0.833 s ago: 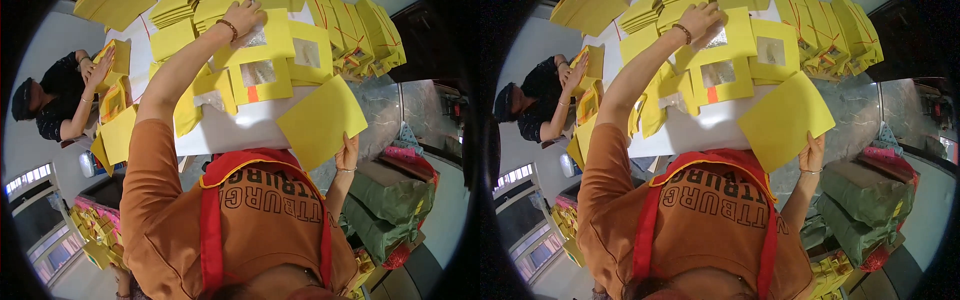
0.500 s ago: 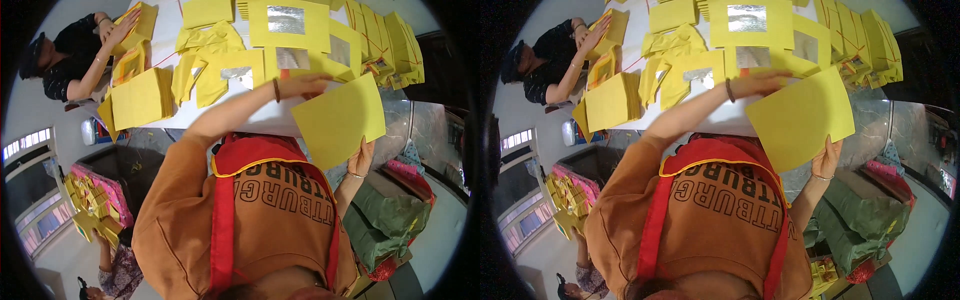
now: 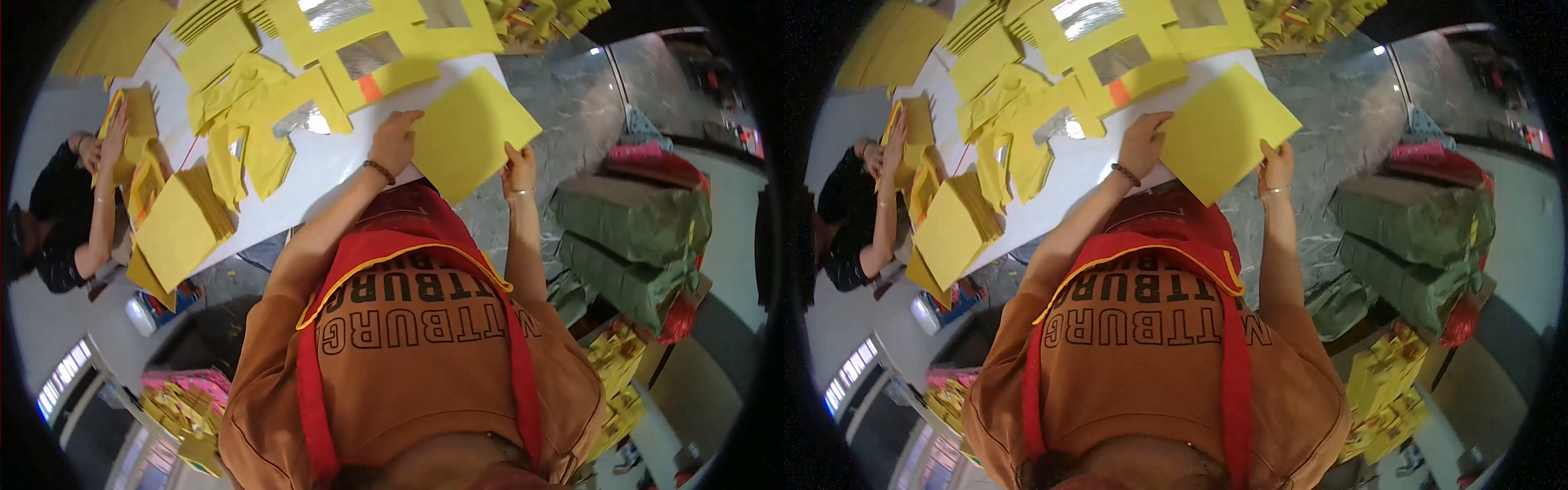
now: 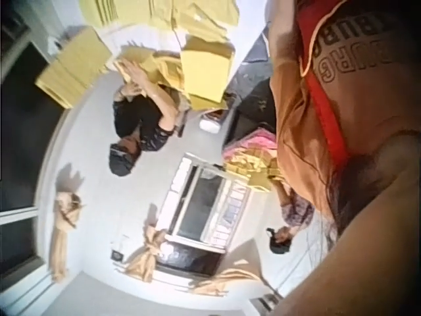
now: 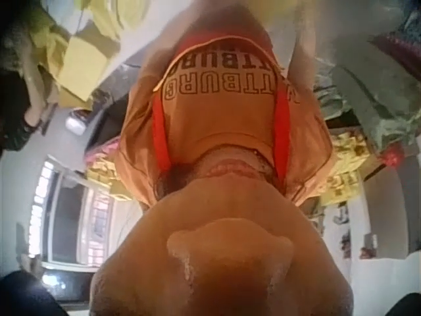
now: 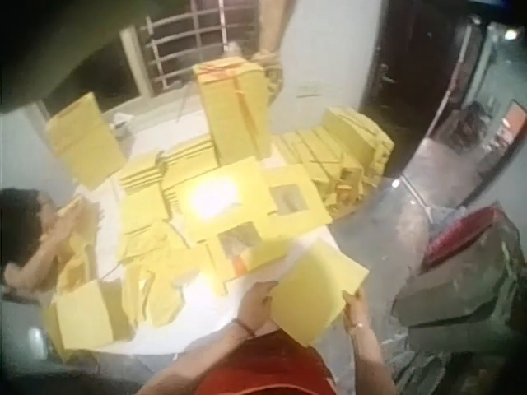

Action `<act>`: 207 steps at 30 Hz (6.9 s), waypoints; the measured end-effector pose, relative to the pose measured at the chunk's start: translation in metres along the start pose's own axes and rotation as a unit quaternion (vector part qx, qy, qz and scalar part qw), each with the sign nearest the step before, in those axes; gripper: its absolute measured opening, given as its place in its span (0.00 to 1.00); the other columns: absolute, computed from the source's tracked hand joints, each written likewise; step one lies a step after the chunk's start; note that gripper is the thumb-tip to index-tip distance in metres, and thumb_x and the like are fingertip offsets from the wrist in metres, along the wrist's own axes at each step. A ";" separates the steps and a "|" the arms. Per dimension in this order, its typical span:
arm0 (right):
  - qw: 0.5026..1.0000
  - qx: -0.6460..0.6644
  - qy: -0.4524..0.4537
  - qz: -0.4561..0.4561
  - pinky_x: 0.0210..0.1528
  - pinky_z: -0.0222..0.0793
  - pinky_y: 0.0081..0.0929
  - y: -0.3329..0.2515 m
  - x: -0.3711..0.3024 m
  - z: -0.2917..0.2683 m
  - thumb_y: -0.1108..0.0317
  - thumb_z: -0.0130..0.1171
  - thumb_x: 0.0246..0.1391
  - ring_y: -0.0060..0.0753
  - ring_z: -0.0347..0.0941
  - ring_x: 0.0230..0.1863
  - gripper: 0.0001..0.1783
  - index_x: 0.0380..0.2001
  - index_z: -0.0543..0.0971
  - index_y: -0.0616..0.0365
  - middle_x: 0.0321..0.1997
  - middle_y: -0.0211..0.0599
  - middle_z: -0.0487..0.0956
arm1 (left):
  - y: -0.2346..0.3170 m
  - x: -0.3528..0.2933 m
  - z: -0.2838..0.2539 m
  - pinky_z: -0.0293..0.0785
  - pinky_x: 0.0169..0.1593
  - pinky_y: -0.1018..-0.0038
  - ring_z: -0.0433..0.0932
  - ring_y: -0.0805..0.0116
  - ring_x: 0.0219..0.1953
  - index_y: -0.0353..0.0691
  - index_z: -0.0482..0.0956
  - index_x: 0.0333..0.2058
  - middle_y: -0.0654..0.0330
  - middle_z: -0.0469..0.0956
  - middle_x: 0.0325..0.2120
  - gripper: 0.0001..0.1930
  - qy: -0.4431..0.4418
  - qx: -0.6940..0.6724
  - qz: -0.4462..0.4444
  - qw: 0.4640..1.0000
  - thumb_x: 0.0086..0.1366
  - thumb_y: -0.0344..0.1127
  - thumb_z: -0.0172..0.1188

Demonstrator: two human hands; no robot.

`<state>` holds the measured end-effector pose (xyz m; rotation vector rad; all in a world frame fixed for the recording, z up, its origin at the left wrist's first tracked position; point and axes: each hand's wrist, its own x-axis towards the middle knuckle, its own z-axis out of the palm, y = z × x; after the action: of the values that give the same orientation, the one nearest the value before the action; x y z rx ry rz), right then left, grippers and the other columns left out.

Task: Folding and stacking sheets of joss paper at a workbench.

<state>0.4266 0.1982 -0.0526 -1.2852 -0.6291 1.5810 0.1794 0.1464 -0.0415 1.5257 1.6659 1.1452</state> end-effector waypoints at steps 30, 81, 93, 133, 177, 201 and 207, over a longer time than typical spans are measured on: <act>0.976 -0.130 0.172 0.027 0.19 0.59 0.16 0.016 -0.050 -0.008 0.63 0.56 0.50 0.22 0.67 0.24 0.14 0.35 0.62 0.49 0.27 0.29 0.69 | -0.036 -0.011 -0.166 0.40 0.57 0.45 0.46 0.45 0.60 0.56 0.47 0.59 0.46 0.49 0.58 0.45 0.002 0.420 -0.076 0.904 0.43 0.40 0.62; 0.970 -0.113 -0.192 0.096 0.42 0.66 0.19 -0.048 -0.025 -0.007 0.77 0.55 0.47 0.25 0.71 0.41 0.26 0.50 0.62 0.59 0.42 0.39 0.74 | 0.049 0.029 0.010 0.68 0.38 0.82 0.72 0.75 0.36 0.35 0.68 0.44 0.60 0.73 0.37 0.17 -0.013 -0.322 -0.129 0.938 0.53 0.22 0.54; 0.957 -0.266 -0.070 -0.093 0.33 0.68 0.20 -0.047 0.022 -0.009 0.74 0.57 0.44 0.23 0.73 0.31 0.17 0.40 0.70 0.60 0.31 0.38 0.78 | 0.042 0.064 0.037 0.70 0.32 0.68 0.74 0.54 0.30 0.36 0.74 0.34 0.50 0.73 0.27 0.09 0.031 0.075 0.105 0.991 0.53 0.22 0.52; 0.497 -0.731 -0.156 -0.440 0.42 0.68 0.35 -0.029 0.035 0.010 0.72 0.51 0.42 0.38 0.66 0.49 0.23 0.46 0.72 0.39 0.51 0.27 0.69 | 0.034 0.038 0.024 0.70 0.29 0.69 0.74 0.61 0.29 0.40 0.72 0.30 0.54 0.73 0.30 0.08 0.023 0.419 0.149 0.895 0.49 0.32 0.49; 0.920 0.145 -0.307 0.194 0.36 0.73 0.32 -0.013 -0.084 0.153 0.68 0.45 0.54 0.31 0.72 0.42 0.18 0.49 0.63 0.55 0.44 0.34 0.72 | 0.073 -0.033 -0.090 0.67 0.43 0.80 0.72 0.74 0.37 0.36 0.68 0.46 0.61 0.75 0.34 0.17 0.129 -0.074 -0.069 0.986 0.57 0.26 0.53; 0.952 -0.140 -0.195 0.187 0.27 0.64 0.18 0.024 -0.024 0.075 0.55 0.49 0.54 0.18 0.69 0.27 0.16 0.35 0.74 0.58 0.29 0.28 0.74 | 0.029 -0.033 -0.032 0.66 0.35 0.85 0.71 0.78 0.31 0.36 0.62 0.52 0.64 0.73 0.31 0.28 -0.091 -0.299 -0.218 0.924 0.50 0.18 0.55; 0.935 -0.259 -0.233 0.064 0.27 0.62 0.21 0.002 -0.024 0.086 0.54 0.48 0.53 0.21 0.66 0.24 0.19 0.33 0.75 0.61 0.24 0.29 0.73 | 0.049 -0.018 -0.042 0.64 0.37 0.84 0.69 0.81 0.33 0.37 0.57 0.55 0.63 0.72 0.32 0.29 0.065 -0.420 -0.261 0.867 0.55 0.27 0.55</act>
<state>0.3450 0.1914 -0.0170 -1.3421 -1.3545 1.9266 0.1684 0.1190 0.0183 0.4232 1.2469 1.3996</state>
